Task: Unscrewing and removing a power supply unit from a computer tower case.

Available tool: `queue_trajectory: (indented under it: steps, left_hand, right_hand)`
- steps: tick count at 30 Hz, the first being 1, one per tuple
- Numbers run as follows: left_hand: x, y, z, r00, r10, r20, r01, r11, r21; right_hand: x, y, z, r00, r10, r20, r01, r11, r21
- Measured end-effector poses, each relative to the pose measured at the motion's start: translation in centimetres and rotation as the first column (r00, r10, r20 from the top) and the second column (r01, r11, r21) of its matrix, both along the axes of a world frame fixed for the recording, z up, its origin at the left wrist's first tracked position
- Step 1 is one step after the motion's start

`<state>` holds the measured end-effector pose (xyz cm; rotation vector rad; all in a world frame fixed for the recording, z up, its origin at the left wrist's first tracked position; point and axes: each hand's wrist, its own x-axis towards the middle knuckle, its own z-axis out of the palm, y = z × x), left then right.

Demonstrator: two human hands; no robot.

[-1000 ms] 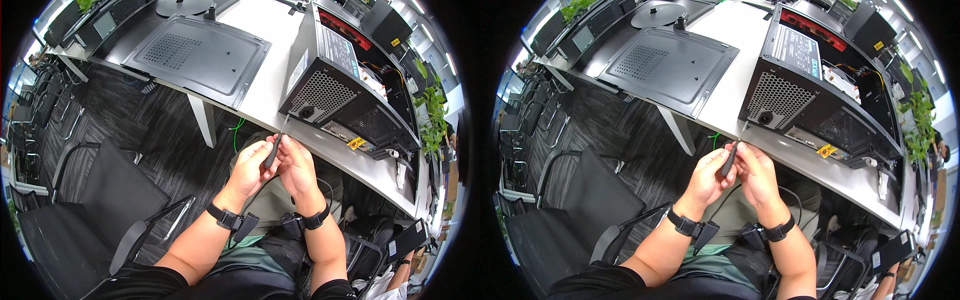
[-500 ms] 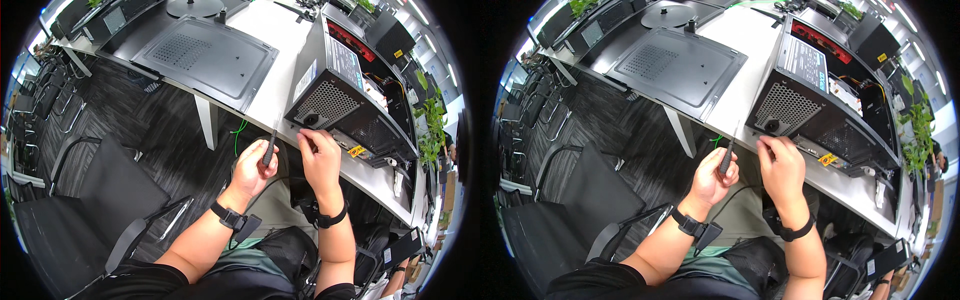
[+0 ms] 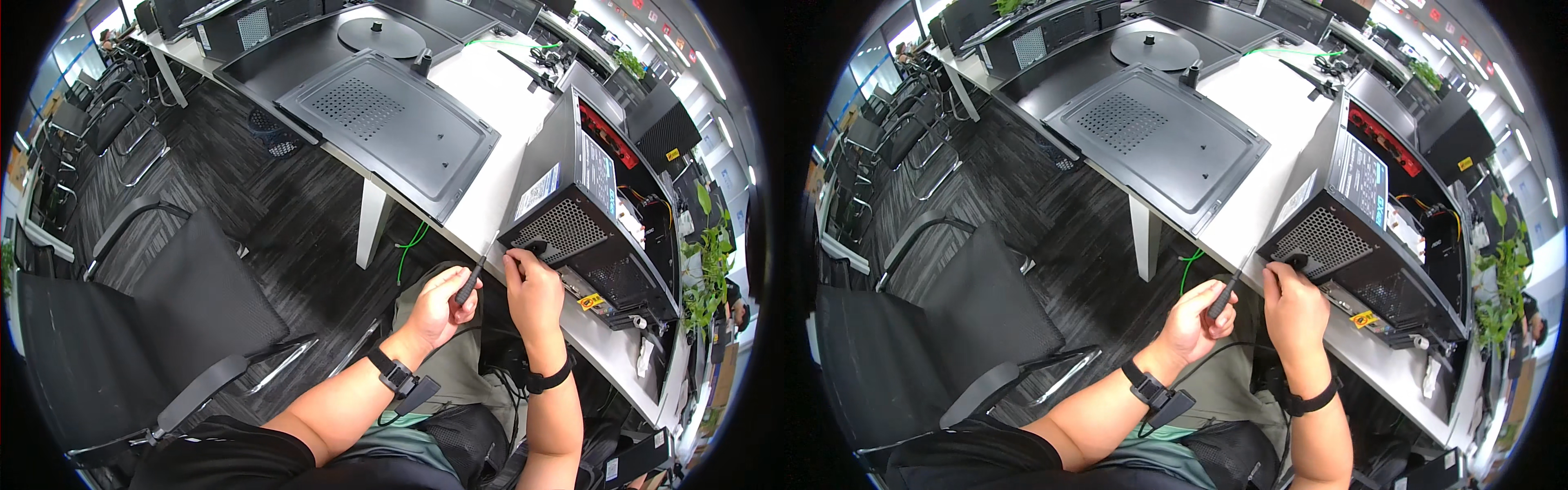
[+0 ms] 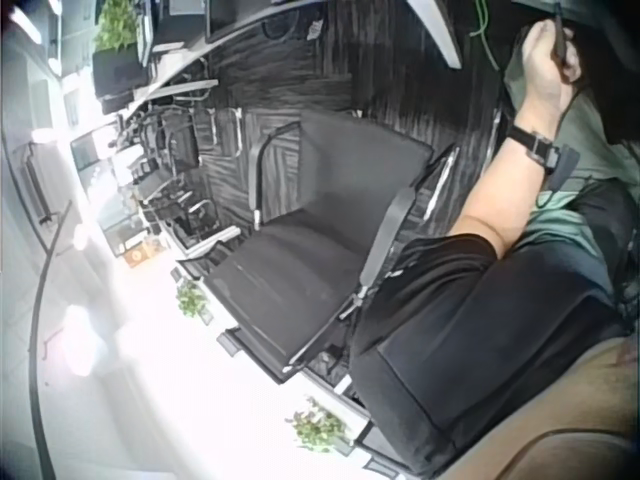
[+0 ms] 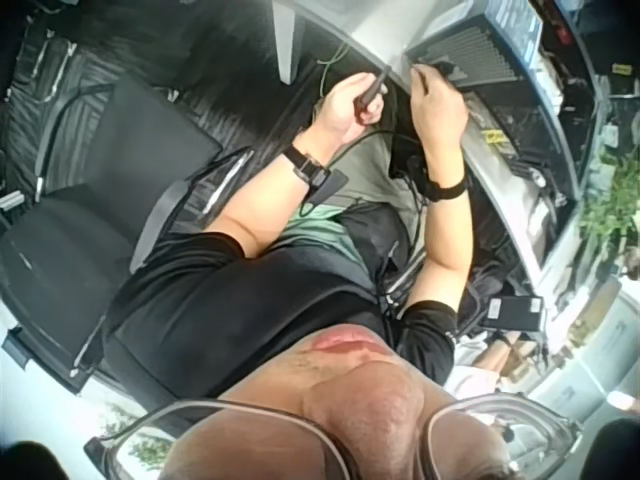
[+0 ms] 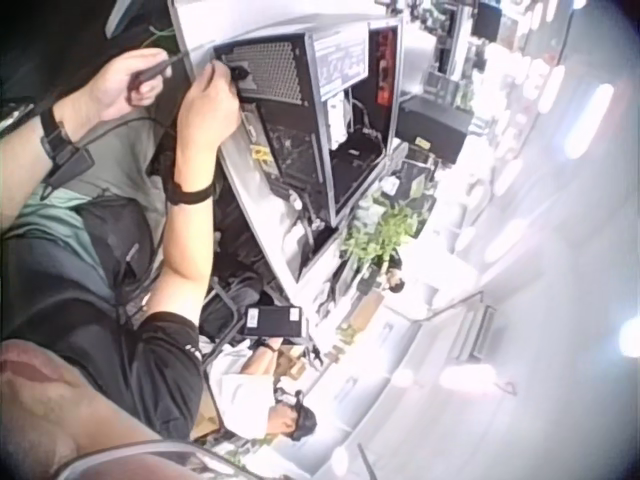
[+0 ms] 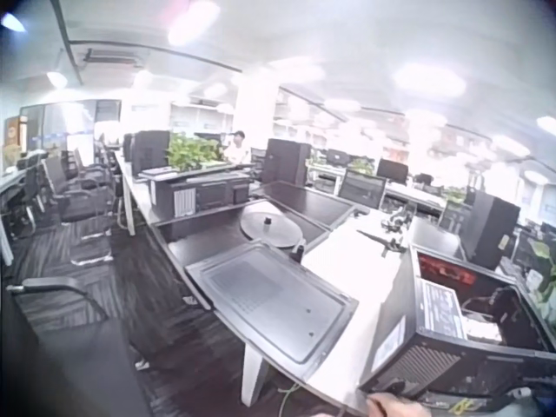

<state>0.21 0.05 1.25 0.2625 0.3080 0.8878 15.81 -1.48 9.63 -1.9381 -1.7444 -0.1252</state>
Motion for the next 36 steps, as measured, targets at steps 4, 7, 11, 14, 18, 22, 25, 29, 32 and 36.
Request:
queue_trajectory:
  steps: [4,7,11,14,18,22,25,29,32,36]
  left_hand:
    - [0.0,0.1,-0.2,0.999,0.02,0.028,-0.02,1.0,0.001]
    - [0.1,0.0,-0.2,0.998,0.046,0.046,-0.046,0.999,0.015]
    - [0.3,-0.1,-0.2,0.998,0.055,0.019,-0.055,0.998,0.002]
    - [0.3,-0.1,-0.3,0.998,0.054,0.015,-0.054,0.998,-0.012]
    - [0.4,0.0,-0.6,0.995,0.095,0.01,-0.095,0.995,-0.006]
    - [0.8,-0.1,-0.8,0.991,0.128,-0.038,-0.13,0.991,-0.04]
    - [1.0,-0.2,-0.7,0.991,0.12,-0.051,-0.122,0.992,-0.04]
    - [0.9,-0.2,-0.3,0.991,0.116,-0.063,-0.118,0.992,-0.038]
    - [1.0,-0.2,0.0,0.982,0.114,-0.149,-0.13,0.986,-0.102]
    - [1.3,-0.2,0.0,0.98,0.107,-0.168,-0.134,0.978,-0.157]
  right_hand:
    - [-0.2,0.2,0.2,0.998,-0.044,0.037,0.048,0.995,-0.091]
    - [-0.6,0.3,0.0,0.994,-0.065,0.092,0.072,0.994,-0.082]
    - [-1.0,0.6,-0.9,0.983,-0.101,0.155,0.109,0.993,-0.041]
    - [-0.9,0.7,-1.2,0.958,-0.066,0.28,0.064,0.998,0.015]
    - [-1.4,0.6,-0.5,0.985,-0.016,0.17,0.001,0.996,0.085]
    - [-3.5,1.2,1.4,0.991,0.131,-0.009,-0.129,0.985,0.116]
    - [-4.9,3.7,2.7,0.982,0.18,-0.053,-0.179,0.984,0.028]
    - [-6.4,7.3,2.6,0.978,0.2,-0.053,-0.201,0.979,-0.023]
    - [-7.3,9.6,1.8,0.978,0.194,-0.08,-0.193,0.981,0.026]
    - [-7.6,11.0,1.7,0.967,0.212,-0.139,-0.201,0.976,0.088]
